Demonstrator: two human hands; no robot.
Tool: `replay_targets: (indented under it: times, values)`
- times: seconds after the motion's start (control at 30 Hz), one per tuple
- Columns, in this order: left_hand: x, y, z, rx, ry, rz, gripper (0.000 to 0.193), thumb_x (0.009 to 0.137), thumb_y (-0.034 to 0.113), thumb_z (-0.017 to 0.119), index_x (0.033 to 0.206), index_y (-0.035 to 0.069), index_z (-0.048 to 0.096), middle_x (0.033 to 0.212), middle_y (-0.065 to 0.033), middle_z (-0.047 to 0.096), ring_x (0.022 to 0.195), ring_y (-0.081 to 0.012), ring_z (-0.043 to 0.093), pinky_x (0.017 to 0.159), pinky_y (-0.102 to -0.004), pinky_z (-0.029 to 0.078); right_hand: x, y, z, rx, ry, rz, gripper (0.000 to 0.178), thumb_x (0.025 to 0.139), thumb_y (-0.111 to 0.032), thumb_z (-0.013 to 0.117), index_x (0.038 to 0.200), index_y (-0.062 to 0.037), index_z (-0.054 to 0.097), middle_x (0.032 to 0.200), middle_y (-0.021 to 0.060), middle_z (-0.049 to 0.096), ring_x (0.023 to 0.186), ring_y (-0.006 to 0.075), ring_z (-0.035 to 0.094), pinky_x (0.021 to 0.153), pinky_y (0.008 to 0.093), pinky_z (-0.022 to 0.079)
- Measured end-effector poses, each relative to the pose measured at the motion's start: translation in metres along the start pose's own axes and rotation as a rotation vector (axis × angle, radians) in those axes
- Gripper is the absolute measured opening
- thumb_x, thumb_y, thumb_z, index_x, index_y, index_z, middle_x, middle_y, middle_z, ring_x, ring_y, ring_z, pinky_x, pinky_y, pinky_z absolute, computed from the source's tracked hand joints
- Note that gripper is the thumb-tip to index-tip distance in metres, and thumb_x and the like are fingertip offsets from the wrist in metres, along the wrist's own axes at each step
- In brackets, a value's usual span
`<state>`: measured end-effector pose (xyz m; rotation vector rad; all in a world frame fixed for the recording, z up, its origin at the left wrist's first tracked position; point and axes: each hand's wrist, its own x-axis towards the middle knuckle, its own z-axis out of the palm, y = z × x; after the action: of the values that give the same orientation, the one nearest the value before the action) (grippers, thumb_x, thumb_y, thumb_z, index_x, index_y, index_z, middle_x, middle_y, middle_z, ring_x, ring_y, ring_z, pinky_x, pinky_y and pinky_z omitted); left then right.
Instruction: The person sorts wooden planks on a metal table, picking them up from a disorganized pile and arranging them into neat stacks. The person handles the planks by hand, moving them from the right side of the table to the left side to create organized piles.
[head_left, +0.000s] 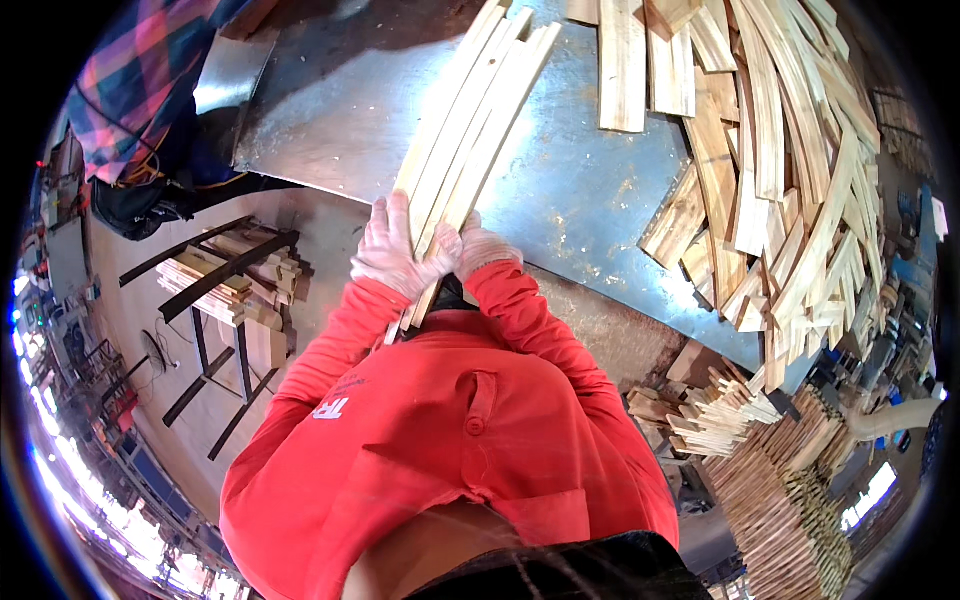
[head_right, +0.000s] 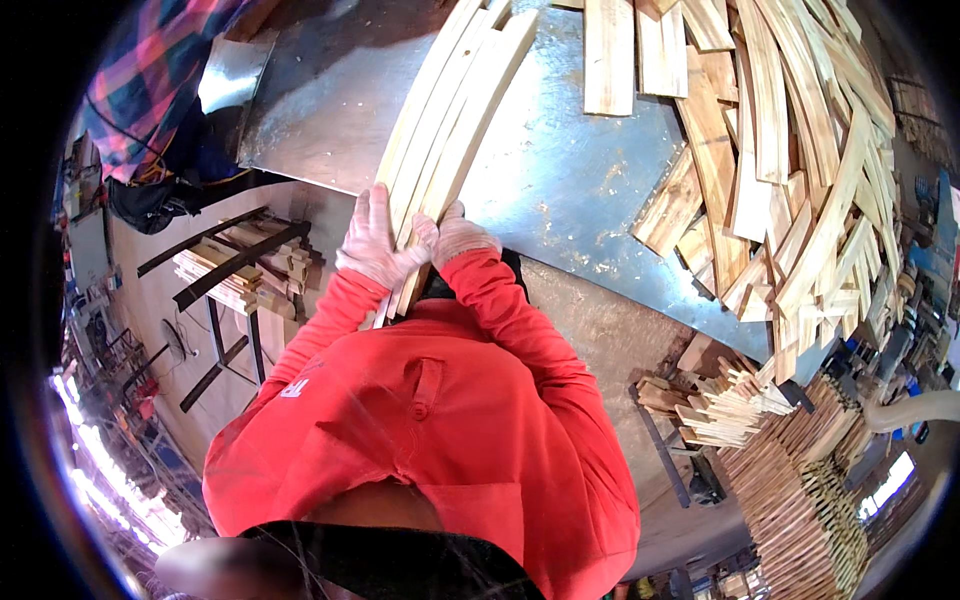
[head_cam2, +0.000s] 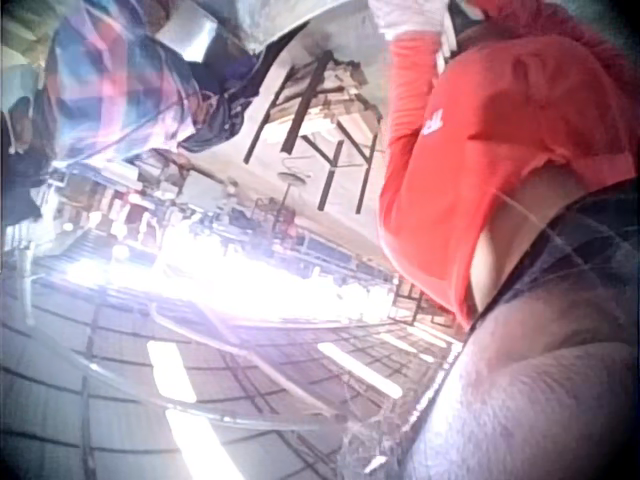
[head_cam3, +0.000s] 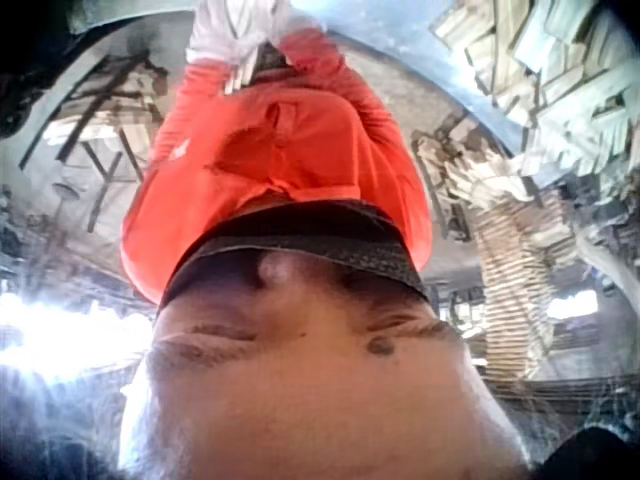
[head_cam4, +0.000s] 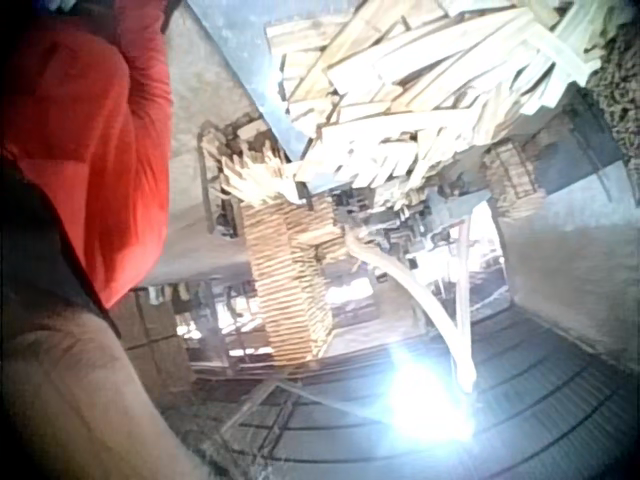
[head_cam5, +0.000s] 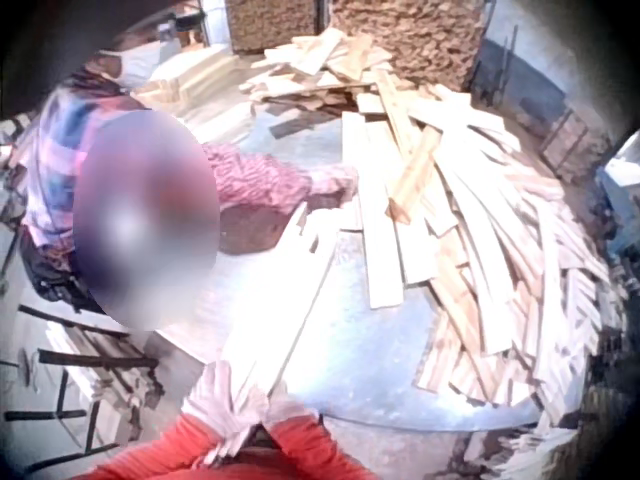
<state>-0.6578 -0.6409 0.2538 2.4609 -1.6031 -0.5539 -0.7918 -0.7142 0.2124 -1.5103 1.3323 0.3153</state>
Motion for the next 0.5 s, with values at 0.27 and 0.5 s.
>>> replay_targets:
  times: [0.27, 0.5]
  values:
    - [0.022, 0.008, -0.006, 0.174, -0.012, -0.007, 0.108, 0.060, 0.044, 0.079, 0.148, 0.012, 0.025, 0.138, -0.0289, 0.039, 0.123, -0.0451, 0.046, 0.101, -0.0496, 0.041, 0.021, 0.033, -0.010, 0.962, -0.153, -0.086, 0.041, 0.093, -0.041, 0.053, 0.108, -0.0032, 0.061, 0.069, 0.0081, 0.063, 0.057, 0.0191, 0.061, 0.048, 0.0321, 0.047]
    - [0.088, -0.031, -0.047, -1.820, -0.864, -0.077, 0.105, 0.066, 0.044, 0.077, 0.149, 0.003, 0.026, 0.144, -0.0209, 0.042, 0.124, -0.0331, 0.051, 0.104, -0.0404, 0.042, 0.047, 0.016, -0.006, 1.462, -0.119, -0.258, 0.047, 0.097, -0.045, 0.049, 0.122, -0.0057, 0.056, 0.100, 0.0095, 0.064, 0.078, 0.0197, 0.064, 0.063, 0.0331, 0.054]
